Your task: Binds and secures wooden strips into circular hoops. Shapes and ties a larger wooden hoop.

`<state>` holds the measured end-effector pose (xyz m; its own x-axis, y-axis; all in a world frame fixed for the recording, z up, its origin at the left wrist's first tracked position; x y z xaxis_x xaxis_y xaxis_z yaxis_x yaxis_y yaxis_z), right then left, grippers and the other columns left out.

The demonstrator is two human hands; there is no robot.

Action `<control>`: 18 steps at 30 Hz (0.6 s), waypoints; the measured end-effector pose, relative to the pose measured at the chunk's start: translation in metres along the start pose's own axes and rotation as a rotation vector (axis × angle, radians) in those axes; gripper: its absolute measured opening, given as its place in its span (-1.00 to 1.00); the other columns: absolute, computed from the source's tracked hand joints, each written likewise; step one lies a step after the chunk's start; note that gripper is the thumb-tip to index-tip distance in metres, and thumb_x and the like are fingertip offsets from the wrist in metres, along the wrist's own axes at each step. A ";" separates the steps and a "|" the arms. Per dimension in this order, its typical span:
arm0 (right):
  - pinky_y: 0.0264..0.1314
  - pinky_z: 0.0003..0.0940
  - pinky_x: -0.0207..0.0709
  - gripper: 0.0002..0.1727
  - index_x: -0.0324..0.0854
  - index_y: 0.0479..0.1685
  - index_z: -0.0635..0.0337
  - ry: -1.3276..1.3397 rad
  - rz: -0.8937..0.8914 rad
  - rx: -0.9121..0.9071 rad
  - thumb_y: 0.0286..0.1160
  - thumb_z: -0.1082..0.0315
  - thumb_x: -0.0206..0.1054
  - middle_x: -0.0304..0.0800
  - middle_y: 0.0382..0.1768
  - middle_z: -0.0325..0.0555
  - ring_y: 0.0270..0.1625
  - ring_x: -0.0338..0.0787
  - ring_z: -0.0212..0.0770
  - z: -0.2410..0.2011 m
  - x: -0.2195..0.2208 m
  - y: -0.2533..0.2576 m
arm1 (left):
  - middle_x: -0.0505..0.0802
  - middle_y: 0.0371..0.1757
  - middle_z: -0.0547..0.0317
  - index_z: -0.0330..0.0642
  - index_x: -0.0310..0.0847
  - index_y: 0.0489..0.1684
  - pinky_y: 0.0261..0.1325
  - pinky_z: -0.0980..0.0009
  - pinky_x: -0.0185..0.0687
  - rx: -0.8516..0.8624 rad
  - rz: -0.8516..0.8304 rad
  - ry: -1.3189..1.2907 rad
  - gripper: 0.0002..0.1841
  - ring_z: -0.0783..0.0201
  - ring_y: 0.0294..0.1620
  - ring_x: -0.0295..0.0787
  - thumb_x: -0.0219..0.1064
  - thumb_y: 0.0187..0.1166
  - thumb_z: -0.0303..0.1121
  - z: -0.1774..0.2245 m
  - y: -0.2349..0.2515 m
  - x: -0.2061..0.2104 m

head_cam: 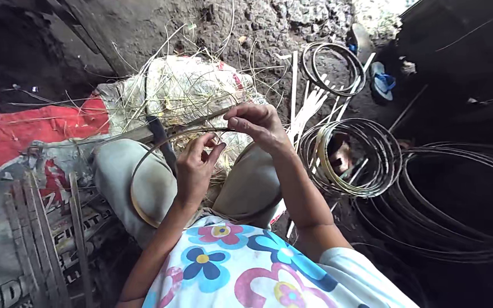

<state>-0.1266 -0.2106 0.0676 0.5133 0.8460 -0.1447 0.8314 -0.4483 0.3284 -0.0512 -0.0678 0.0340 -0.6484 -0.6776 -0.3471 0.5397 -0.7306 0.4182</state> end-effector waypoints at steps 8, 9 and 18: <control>0.07 -0.52 0.75 -0.84 0.77 -0.02 0.28 0.035 -0.010 0.005 0.59 0.51 0.31 0.89 -0.15 -0.39 -0.13 0.83 -0.57 0.000 0.000 0.000 | 0.87 -0.15 -0.06 -0.32 0.81 -0.02 -0.07 0.40 0.73 0.174 0.034 0.166 -0.84 0.23 -0.19 0.85 0.44 0.59 -0.43 0.016 0.007 -0.003; 0.07 -0.52 0.75 -0.84 0.78 -0.02 0.28 0.028 -0.013 -0.002 0.59 0.50 0.31 0.89 -0.15 -0.38 -0.12 0.83 -0.57 0.000 0.000 0.000 | 0.88 -0.16 -0.05 -0.31 0.82 -0.05 -0.11 0.38 0.73 0.191 0.036 0.186 -0.85 0.22 -0.20 0.85 0.44 0.60 -0.42 0.017 0.007 -0.002; -0.08 -0.43 0.78 -0.82 0.86 -0.17 0.36 -0.388 -0.030 -0.181 0.26 0.57 0.48 0.83 -0.20 0.01 -0.18 0.82 -0.32 -0.025 0.019 -0.019 | 0.85 0.05 -0.04 -0.19 0.87 -0.07 0.09 0.29 0.74 0.434 0.057 0.269 -0.83 0.14 0.05 0.83 0.46 0.60 -0.29 0.037 0.014 -0.011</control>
<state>-0.1379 -0.1789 0.0823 0.5603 0.6711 -0.4855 0.8141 -0.3382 0.4720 -0.0559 -0.0677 0.0748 -0.4324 -0.7548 -0.4933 0.2604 -0.6283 0.7332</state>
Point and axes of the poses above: each hand's wrist, its own y-axis towards the middle knuckle, its own x-axis out of the palm, z = x × y, the point moved 10 cm from there along y, towards the middle knuckle
